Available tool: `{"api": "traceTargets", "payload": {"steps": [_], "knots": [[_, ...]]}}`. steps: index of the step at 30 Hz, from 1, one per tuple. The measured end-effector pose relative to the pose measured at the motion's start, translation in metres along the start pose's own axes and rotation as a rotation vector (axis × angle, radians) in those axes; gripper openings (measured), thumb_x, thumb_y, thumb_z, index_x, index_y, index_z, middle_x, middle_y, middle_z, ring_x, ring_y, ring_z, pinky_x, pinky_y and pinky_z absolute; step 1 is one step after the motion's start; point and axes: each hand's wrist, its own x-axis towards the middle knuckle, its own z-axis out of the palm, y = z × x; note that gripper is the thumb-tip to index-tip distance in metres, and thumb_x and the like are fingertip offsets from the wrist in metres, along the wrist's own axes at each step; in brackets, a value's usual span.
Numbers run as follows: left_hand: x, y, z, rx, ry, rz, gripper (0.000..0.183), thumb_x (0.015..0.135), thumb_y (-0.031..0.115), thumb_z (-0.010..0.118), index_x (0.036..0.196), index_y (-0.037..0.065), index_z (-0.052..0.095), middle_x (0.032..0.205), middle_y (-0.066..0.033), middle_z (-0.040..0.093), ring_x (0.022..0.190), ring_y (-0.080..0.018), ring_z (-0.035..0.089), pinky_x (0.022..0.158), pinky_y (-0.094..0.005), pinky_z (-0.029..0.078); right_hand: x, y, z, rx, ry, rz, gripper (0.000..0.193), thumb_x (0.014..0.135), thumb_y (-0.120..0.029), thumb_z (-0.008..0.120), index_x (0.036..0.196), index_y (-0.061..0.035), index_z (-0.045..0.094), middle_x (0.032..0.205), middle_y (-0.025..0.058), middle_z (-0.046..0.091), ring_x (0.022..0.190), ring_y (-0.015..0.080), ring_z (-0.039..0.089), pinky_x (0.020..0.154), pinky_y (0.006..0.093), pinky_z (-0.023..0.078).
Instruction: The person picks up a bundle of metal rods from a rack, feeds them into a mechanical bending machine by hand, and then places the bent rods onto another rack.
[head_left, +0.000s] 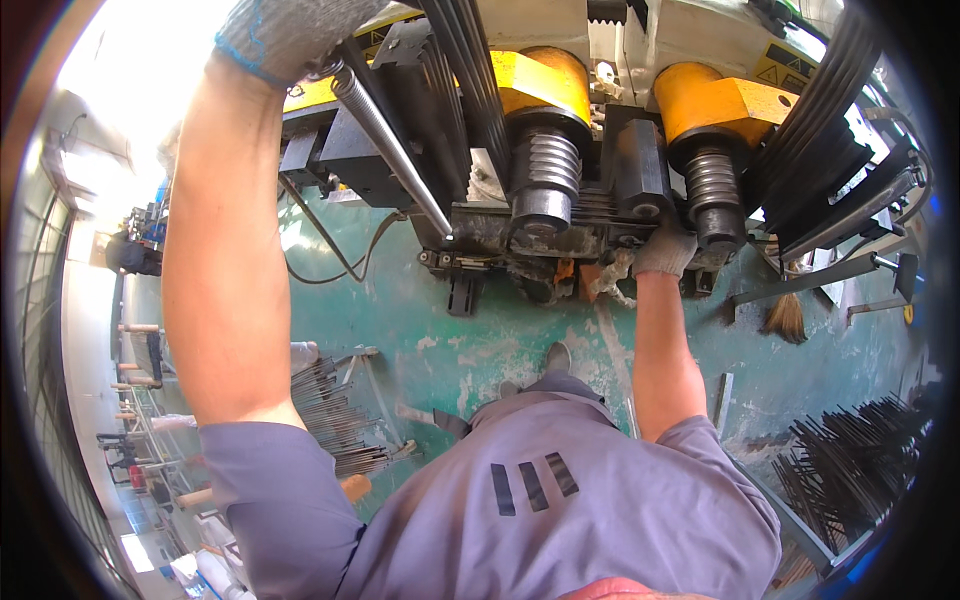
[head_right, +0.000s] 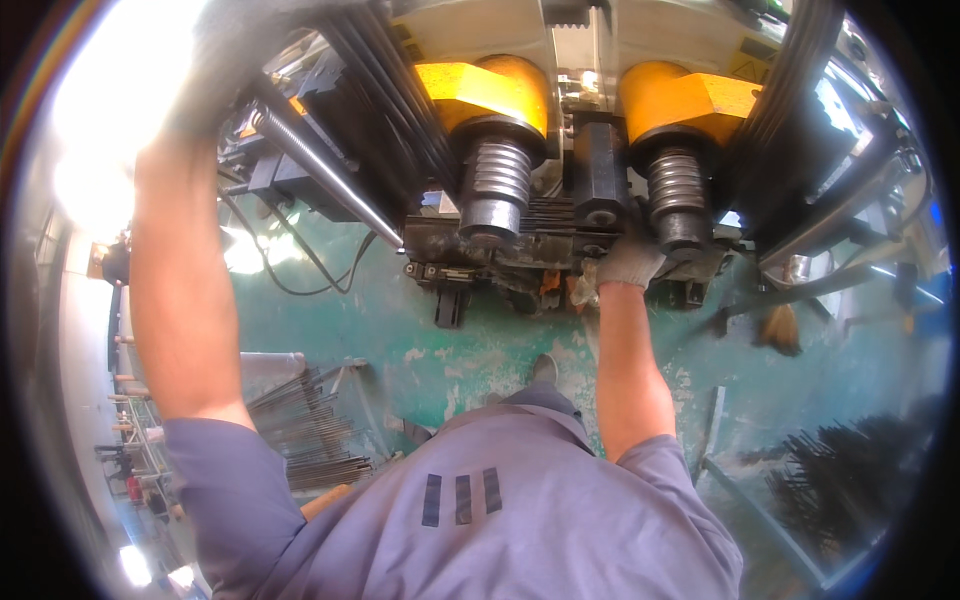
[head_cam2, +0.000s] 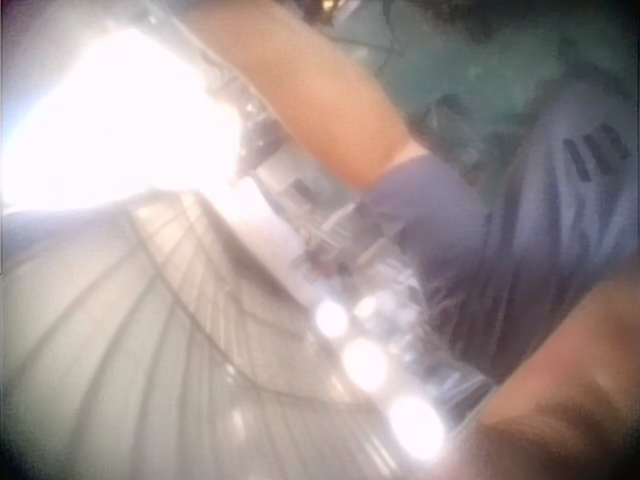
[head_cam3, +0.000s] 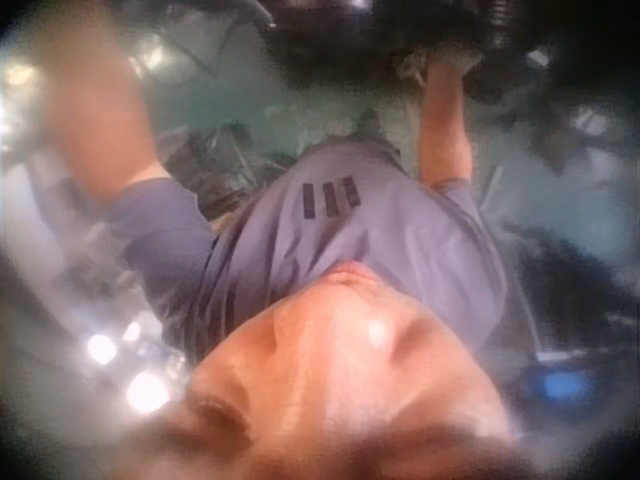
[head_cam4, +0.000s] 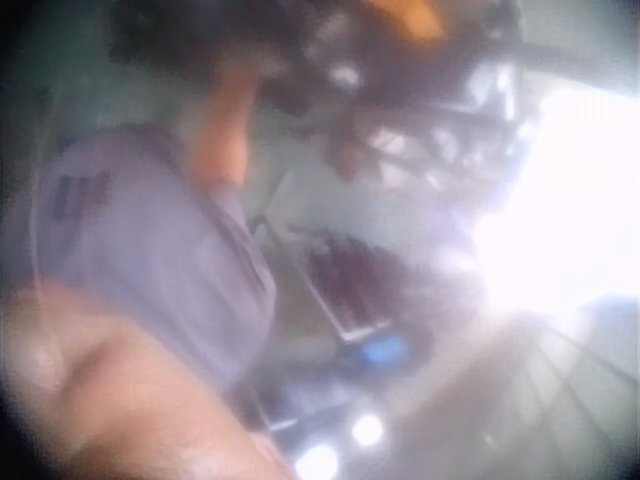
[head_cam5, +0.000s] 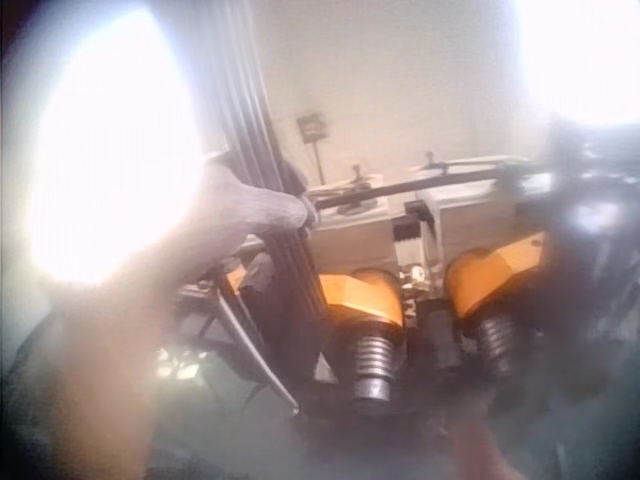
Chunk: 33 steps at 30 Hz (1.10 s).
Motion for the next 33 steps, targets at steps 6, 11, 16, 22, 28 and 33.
{"api": "traceTargets", "payload": {"steps": [6, 11, 16, 22, 28, 33], "knots": [[-0.017, 0.007, -0.004, -0.009, 0.137, 0.132, 0.013, 0.093, 0.016, 0.076, 0.093, 0.004, 0.078, 0.076, -0.0041, 0.071, 0.067, -0.0135, 0.071, 0.057, -0.0292, 0.055, -0.020, 0.005, -0.029, -0.500, 0.009, -0.461, 0.032, 0.097, -0.002, 0.066, 0.127, 0.0009, 0.076, 0.125, 0.0102, 0.077, 0.105, 0.0192, 0.072, 0.095, 0.0348, 0.059], [-0.092, -0.058, -0.036, 0.517, 0.415, 1.061, 0.007, 0.094, 0.011, 0.070, 0.097, 0.005, 0.071, 0.085, -0.0099, 0.071, 0.079, -0.0199, 0.073, 0.069, -0.0362, 0.061, -0.084, -0.032, -0.073, 0.319, 0.063, 0.058, 0.032, 0.095, -0.011, 0.078, 0.124, 0.0007, 0.074, 0.126, 0.0126, 0.075, 0.104, 0.0240, 0.072, 0.094, 0.0451, 0.059], [-0.269, -0.108, -0.059, -0.476, 0.543, 0.167, 0.012, 0.086, 0.006, 0.081, 0.096, 0.005, 0.074, 0.085, -0.0042, 0.075, 0.079, -0.0140, 0.074, 0.074, -0.0304, 0.061, -0.147, -0.059, -0.052, 0.043, -0.106, -0.064, 0.028, 0.099, -0.021, 0.077, 0.114, 0.0025, 0.073, 0.110, 0.0129, 0.076, 0.095, 0.0246, 0.073, 0.089, 0.0398, 0.059], [-0.534, -0.130, -0.085, -0.709, 1.105, -0.294, 0.017, 0.093, -0.004, 0.074, 0.107, 0.001, 0.065, 0.088, -0.0081, 0.071, 0.082, -0.0199, 0.074, 0.074, -0.0353, 0.060, -0.283, -0.089, 0.035, -0.276, -0.584, -0.190, 0.039, 0.107, -0.036, 0.067, 0.103, 0.0021, 0.074, 0.091, 0.0095, 0.076, 0.083, 0.0207, 0.071, 0.074, 0.0339, 0.058], [-0.749, -0.069, -0.059, -0.415, 1.711, -0.300, 0.019, 0.094, -0.007, 0.068, 0.111, 0.001, 0.065, 0.092, -0.0132, 0.074, 0.084, -0.0245, 0.076, 0.080, -0.0399, 0.064, -0.448, -0.075, 0.092, -0.021, -1.144, 0.190, 0.030, 0.105, -0.025, 0.074, 0.111, 0.0041, 0.071, 0.096, 0.0111, 0.074, 0.086, 0.0210, 0.069, 0.080, 0.0355, 0.059], [-0.842, 0.021, -0.023, -0.183, 2.174, -0.346, 0.018, 0.093, -0.008, 0.065, 0.110, -0.002, 0.062, 0.086, -0.0134, 0.070, 0.077, -0.0242, 0.072, 0.071, -0.0375, 0.060, -0.579, -0.078, 0.127, 0.119, -1.645, 0.065, 0.028, 0.106, -0.017, 0.072, 0.123, 0.0041, 0.068, 0.109, 0.0127, 0.072, 0.088, 0.0184, 0.068, 0.080, 0.0349, 0.058]]}}
